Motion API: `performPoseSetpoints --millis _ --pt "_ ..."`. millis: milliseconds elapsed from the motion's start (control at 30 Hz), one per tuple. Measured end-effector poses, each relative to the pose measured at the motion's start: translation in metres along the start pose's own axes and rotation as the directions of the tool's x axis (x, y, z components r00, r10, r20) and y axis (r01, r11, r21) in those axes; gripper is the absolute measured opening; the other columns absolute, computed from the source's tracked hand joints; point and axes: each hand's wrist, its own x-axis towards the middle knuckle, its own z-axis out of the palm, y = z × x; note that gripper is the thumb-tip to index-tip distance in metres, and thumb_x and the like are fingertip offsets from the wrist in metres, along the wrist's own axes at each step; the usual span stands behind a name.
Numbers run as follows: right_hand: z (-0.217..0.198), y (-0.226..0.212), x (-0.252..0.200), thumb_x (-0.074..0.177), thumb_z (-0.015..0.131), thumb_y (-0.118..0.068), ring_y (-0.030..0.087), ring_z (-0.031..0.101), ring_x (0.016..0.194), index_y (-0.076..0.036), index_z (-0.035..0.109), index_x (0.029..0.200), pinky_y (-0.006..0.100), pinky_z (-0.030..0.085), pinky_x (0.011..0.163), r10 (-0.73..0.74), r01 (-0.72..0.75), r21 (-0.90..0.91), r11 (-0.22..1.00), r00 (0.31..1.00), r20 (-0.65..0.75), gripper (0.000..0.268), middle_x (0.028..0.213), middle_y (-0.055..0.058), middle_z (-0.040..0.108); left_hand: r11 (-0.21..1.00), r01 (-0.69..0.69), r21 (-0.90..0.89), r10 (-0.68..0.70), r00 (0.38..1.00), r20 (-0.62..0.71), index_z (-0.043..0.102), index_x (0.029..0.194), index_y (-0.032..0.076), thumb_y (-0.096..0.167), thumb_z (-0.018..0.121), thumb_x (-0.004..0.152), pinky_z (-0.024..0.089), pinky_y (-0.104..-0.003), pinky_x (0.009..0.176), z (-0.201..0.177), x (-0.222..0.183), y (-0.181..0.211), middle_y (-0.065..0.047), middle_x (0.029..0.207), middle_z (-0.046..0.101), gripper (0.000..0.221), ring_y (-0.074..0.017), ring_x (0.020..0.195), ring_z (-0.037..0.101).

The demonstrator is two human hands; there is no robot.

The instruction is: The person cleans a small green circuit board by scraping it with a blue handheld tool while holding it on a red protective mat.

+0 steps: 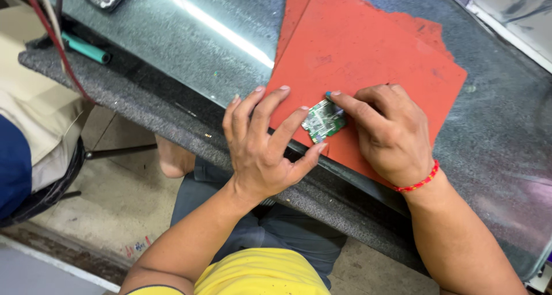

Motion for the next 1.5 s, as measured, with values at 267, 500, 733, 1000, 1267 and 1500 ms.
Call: performPoseSetpoints --millis 267,500,733,1000,1267,1500 --pt "0.003 -0.011 0.003 0.091 0.077 -0.001 0.028 0.064 0.091 -0.009 0.074 0.117 0.038 0.051 0.078 0.099 -0.098 0.025 0.995 0.994 -0.037 0.028 0.102 0.009 0.067 1.000 0.003 -0.028 -0.003 1.000 -0.017 0.069 0.128 0.020 0.055 0.077 0.090 0.025 -0.056 0.120 0.000 0.001 -0.002 -0.009 0.146 0.053 0.052 -0.0340 0.140 0.042" --pt "0.001 -0.013 0.003 0.098 0.061 0.005 0.026 0.068 0.090 -0.004 0.065 0.122 0.035 0.055 0.075 0.243 -0.201 0.283 0.938 0.962 -0.122 0.026 0.105 0.012 0.062 0.999 -0.004 -0.035 0.003 1.000 -0.025 0.068 0.128 0.021 0.056 0.078 0.090 0.026 -0.056 0.120 0.002 -0.001 -0.005 -0.009 0.147 0.053 0.053 -0.0332 0.140 0.041" --pt "0.001 -0.014 0.000 0.086 0.070 0.008 0.028 0.067 0.092 -0.009 0.075 0.123 0.038 0.055 0.078 0.062 -0.061 0.014 0.998 0.997 -0.052 0.041 0.104 0.010 0.067 0.999 -0.010 -0.030 0.009 0.999 -0.033 0.069 0.126 0.020 0.055 0.078 0.088 0.026 -0.056 0.119 0.000 0.001 -0.001 -0.009 0.144 0.054 0.053 -0.0332 0.139 0.041" --pt "-0.001 -0.003 0.000 0.085 0.071 0.007 0.029 0.065 0.097 -0.011 0.076 0.120 0.038 0.054 0.083 -0.012 0.012 -0.012 1.000 0.999 -0.038 0.039 0.108 0.009 0.067 0.999 -0.001 -0.042 -0.001 0.999 -0.040 0.069 0.129 0.021 0.055 0.079 0.090 0.024 -0.054 0.122 0.003 -0.003 -0.004 -0.008 0.147 0.053 0.053 -0.0315 0.142 0.040" --pt "0.001 0.002 0.003 0.083 0.072 0.007 0.028 0.063 0.092 -0.008 0.073 0.107 0.049 0.048 0.098 0.025 -0.030 -0.070 0.997 0.998 -0.065 0.028 0.098 0.008 0.064 0.993 0.077 -0.093 -0.080 0.997 -0.023 0.066 0.132 0.022 0.051 0.074 0.089 0.012 -0.065 0.124 0.005 -0.004 -0.002 -0.018 0.157 0.034 0.052 -0.0415 0.147 0.023" --pt "0.003 0.007 -0.003 0.085 0.069 0.008 0.027 0.063 0.102 -0.013 0.075 0.109 0.041 0.042 0.095 -0.090 0.090 0.099 0.991 0.996 0.004 0.032 0.108 0.005 0.066 0.998 0.050 -0.040 -0.047 0.998 0.052 0.065 0.143 0.025 0.047 0.072 0.093 0.005 -0.064 0.125 0.006 -0.007 -0.004 -0.017 0.165 0.032 0.055 -0.0408 0.152 0.023"
